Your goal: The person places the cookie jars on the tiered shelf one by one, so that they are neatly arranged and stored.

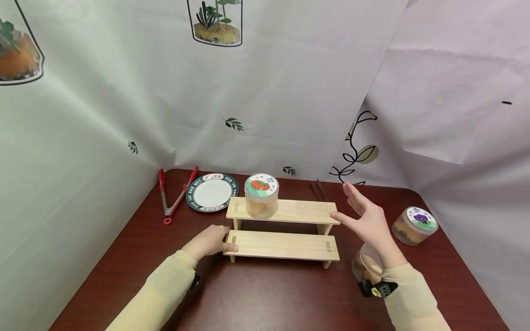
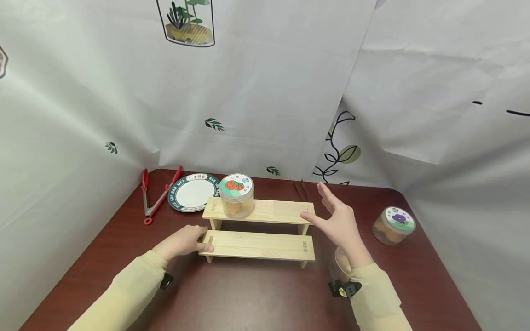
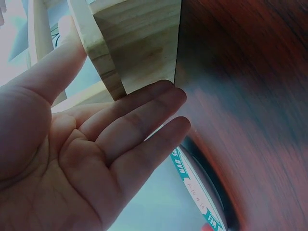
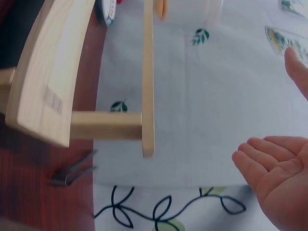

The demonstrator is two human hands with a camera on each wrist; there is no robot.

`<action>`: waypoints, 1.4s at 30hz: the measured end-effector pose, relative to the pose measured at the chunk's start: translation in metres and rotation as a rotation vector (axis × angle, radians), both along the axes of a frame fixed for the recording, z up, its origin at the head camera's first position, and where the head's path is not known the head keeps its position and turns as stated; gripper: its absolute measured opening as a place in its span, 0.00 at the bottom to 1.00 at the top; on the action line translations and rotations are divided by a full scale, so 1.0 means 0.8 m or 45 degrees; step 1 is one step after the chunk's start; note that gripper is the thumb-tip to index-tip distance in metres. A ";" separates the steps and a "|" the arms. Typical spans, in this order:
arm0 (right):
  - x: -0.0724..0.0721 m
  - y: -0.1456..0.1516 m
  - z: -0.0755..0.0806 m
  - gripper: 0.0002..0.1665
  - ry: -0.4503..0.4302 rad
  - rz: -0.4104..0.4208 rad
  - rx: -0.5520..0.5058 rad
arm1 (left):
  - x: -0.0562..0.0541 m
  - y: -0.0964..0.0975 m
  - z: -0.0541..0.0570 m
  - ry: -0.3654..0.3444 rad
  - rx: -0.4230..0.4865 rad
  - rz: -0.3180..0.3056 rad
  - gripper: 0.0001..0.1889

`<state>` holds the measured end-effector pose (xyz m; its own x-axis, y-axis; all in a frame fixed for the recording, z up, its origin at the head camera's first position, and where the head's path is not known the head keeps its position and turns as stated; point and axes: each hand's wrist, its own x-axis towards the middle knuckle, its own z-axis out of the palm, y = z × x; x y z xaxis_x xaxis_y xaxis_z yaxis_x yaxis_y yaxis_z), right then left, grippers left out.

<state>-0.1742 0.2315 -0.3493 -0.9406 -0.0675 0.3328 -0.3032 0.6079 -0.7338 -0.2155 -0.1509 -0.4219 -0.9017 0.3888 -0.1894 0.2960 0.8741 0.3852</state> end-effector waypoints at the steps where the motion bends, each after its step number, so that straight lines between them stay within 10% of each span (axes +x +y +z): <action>1: 0.001 0.004 0.000 0.49 -0.006 -0.015 0.008 | 0.000 0.000 -0.001 -0.002 0.000 0.003 0.26; 42: 0.031 0.149 -0.052 0.45 -0.044 -0.302 -0.121 | -0.002 -0.002 -0.009 -0.030 0.022 0.031 0.28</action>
<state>-0.1492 0.3507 -0.3910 -0.9372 0.1863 0.2948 -0.1345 0.5869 -0.7984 -0.2172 -0.1521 -0.4290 -0.9062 0.3702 -0.2044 0.2654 0.8742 0.4067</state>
